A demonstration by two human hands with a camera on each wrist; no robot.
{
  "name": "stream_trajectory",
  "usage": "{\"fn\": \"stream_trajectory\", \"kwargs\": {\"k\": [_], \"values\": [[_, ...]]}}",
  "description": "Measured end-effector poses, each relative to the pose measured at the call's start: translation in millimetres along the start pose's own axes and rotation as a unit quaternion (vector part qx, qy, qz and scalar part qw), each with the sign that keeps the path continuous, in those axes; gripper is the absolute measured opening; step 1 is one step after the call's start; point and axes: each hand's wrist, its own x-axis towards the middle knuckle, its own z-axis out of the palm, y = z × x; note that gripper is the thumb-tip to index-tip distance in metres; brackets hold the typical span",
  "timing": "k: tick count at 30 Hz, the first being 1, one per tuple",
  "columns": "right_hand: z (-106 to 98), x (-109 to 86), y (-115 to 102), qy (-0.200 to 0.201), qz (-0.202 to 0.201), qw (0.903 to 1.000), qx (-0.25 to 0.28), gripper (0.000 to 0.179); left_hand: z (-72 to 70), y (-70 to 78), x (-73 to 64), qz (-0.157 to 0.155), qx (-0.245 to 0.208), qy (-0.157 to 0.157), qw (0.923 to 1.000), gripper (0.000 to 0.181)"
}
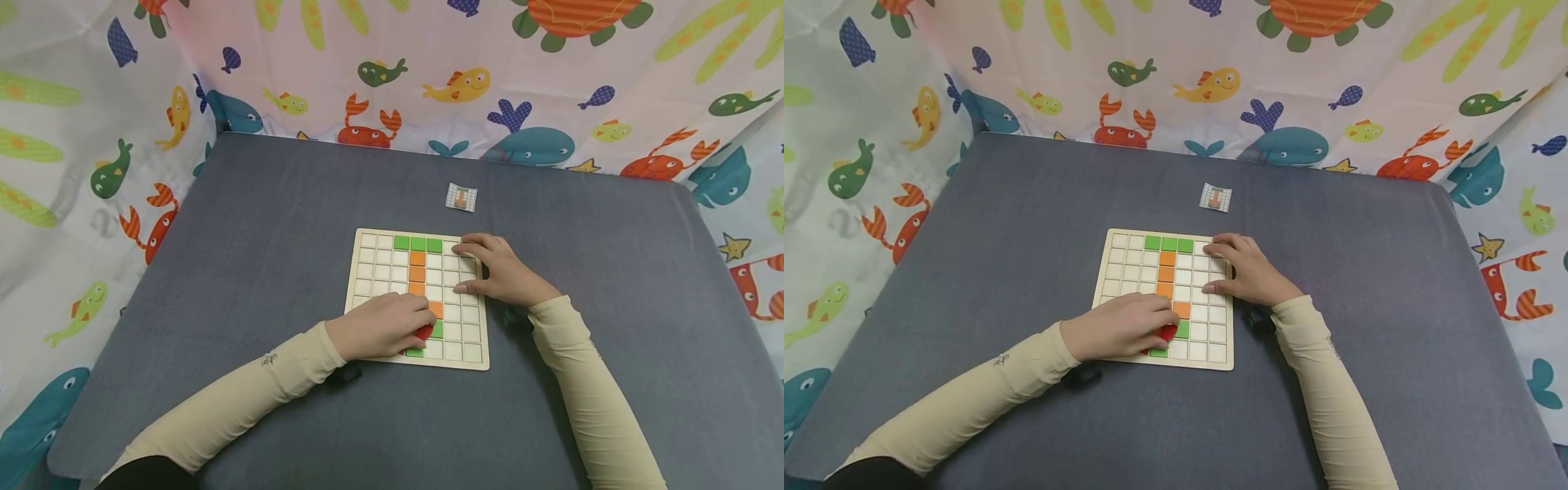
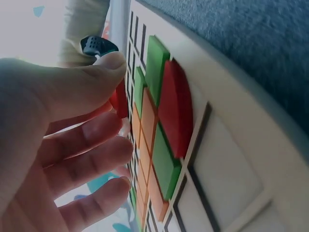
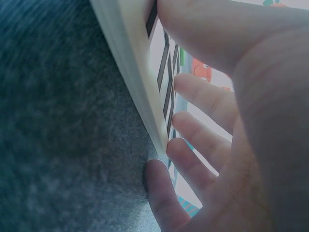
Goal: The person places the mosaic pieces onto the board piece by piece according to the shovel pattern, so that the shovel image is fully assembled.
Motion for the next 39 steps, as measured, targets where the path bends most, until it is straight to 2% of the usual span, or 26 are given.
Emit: {"fn": "stream_trajectory", "kwargs": {"k": [12,24,28,33,39], "values": [[1,-0.1,3,0.004,-0.009,0.9999,0.003,0.070,8.6,9.2,8.8,0.031,0.022,-0.008,0.9992,0.020],[0,-1.2,4,0.006,-0.014,0.9999,-0.001,0.069,13.8,13.7,13.0,0.024,0.042,-0.035,0.9982,0.021],[0,-1.1,4,0.006,-0.014,0.9999,-0.001,0.070,15.1,14.0,12.2,0.022,0.039,-0.031,0.9985,0.021],[1,-1.6,4,0.012,-0.016,0.9998,-0.002,0.069,16.0,13.6,11.7,0.034,0.034,-0.018,0.9987,0.022],[0,-1.0,3,0.005,-0.010,0.9999,-0.001,0.069,17.1,11.3,10.3,0.037,0.029,-0.007,0.9989,0.014]]}}
